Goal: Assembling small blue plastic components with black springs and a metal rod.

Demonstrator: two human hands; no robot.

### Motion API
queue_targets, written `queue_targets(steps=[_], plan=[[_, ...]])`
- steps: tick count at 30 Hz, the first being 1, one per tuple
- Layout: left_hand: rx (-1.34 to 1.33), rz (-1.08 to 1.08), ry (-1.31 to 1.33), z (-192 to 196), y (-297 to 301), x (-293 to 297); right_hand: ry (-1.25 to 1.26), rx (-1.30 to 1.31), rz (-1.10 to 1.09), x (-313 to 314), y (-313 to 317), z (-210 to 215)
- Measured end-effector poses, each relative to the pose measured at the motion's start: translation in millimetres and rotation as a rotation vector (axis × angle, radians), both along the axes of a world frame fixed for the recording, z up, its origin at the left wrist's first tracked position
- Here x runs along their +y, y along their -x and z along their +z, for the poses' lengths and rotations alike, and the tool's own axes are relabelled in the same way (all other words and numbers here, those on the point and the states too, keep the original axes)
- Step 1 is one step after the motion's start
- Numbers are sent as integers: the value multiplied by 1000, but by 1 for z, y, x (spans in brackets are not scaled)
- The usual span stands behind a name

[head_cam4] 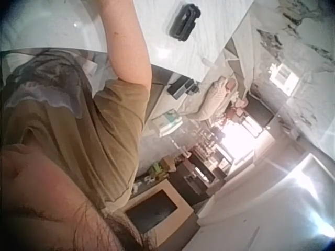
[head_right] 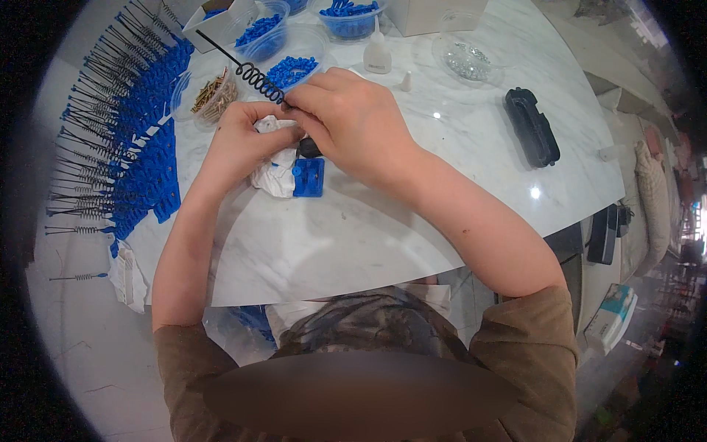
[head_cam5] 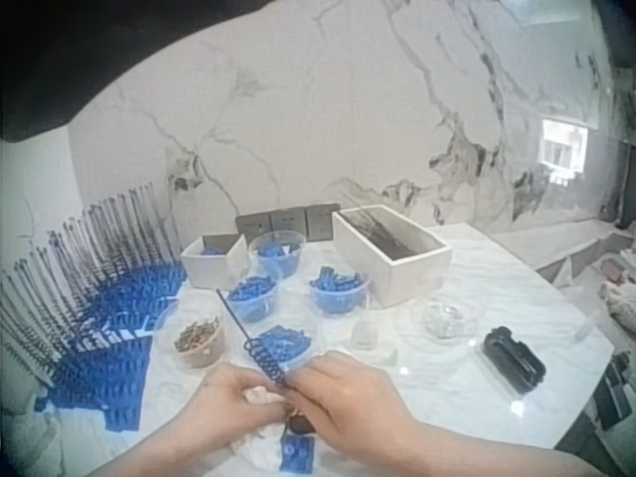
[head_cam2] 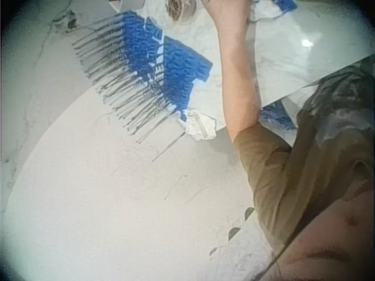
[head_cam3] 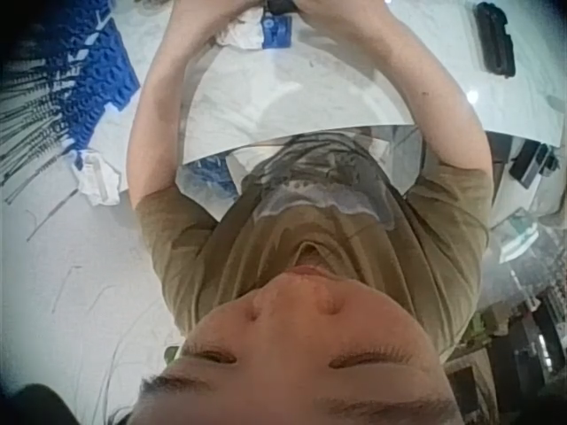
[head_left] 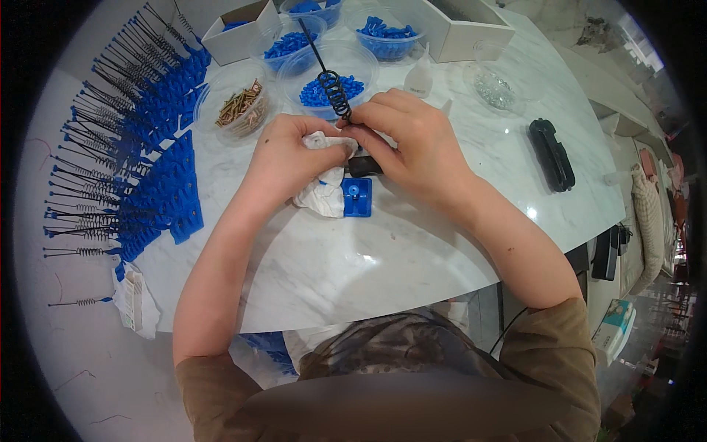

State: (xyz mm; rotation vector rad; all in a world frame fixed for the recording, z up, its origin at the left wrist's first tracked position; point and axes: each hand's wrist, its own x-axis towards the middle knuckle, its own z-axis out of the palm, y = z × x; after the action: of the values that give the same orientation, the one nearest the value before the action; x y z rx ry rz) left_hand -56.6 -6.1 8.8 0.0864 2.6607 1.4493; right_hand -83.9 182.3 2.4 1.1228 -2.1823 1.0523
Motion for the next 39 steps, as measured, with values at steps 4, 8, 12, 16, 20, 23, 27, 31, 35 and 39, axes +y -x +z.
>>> queue_targets(steps=[4,8,12,16,20,23,27,31,35,39], plan=[[5,6,-34,-6,2,-3,-12,-15,1,0,0,0],[8,4,-57,-5,2,-3,-11,-13,8,0,0,0],[13,33,-54,4,1,-4,-6,-12,-1,0,1,0],[59,44,-23,15,0,-24,9,2,6,-1,0,2],[-108,-8,94,38,-15,-35,-3,-24,-11,0,0,0],[-163,-9,95,34,-16,-39,-6,-3,-5,0,1,0],[-173,10,117,35,-17,-43,-13,-17,3,0,-1,3],[-144,21,185,41,-17,-58,17,-12,7,-1,1,2],[-70,21,596,56,-24,-69,24,-30,5,1,2,3],[-37,-29,592,60,-33,-78,25,-61,15,1,1,3]])
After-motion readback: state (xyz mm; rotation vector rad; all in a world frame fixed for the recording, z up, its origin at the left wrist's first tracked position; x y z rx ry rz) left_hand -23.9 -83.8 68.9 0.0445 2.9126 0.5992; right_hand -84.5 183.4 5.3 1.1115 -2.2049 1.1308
